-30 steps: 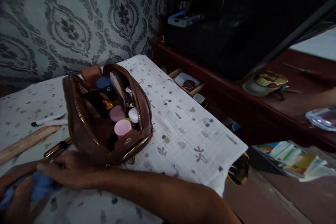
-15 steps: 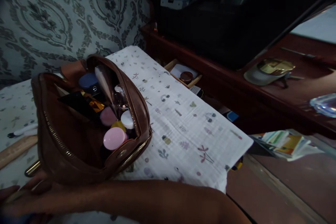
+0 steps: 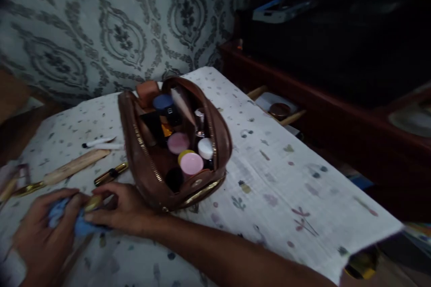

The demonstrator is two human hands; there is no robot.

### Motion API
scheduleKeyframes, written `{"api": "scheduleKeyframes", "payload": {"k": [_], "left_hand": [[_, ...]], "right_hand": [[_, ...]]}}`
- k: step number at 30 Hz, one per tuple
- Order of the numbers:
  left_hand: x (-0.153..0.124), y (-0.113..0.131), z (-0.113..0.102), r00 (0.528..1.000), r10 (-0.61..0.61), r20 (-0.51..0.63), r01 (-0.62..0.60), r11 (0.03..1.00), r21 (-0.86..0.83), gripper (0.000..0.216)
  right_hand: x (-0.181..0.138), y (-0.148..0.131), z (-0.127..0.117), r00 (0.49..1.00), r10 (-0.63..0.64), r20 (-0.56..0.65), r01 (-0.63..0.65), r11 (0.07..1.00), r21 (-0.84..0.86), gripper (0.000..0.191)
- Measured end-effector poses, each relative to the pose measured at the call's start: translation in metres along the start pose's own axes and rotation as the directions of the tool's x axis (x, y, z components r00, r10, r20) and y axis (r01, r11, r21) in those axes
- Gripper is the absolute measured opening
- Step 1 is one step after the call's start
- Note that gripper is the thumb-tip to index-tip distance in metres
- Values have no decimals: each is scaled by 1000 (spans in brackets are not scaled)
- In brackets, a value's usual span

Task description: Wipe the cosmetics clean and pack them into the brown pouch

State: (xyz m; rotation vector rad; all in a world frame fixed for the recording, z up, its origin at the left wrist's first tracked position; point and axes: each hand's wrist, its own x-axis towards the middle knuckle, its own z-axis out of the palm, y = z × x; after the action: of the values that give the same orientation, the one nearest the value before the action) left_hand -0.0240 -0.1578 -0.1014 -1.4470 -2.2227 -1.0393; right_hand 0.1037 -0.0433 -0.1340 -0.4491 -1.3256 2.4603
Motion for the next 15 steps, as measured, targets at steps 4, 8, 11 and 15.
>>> {"api": "scheduleKeyframes", "payload": {"k": [4,8,11,15], "left_hand": [[12,12,12,983,118,139,-93,981,-171,12],[12,11,19,964,154,216,-95,961,-259,15],[8,6,23,950,108,293,-15,954,-301,16],[8,0,27,945,66,322,56,932,-357,21]], "right_hand": [[0,4,-1,963,-266,-42,243,924,-296,42],[1,8,-6,908,-412,-78,318,799,-511,41],[3,13,-11,883,-466,-58,350,736,-580,37],[5,18,-13,836,-537,-111,335,661,-672,35]]}}
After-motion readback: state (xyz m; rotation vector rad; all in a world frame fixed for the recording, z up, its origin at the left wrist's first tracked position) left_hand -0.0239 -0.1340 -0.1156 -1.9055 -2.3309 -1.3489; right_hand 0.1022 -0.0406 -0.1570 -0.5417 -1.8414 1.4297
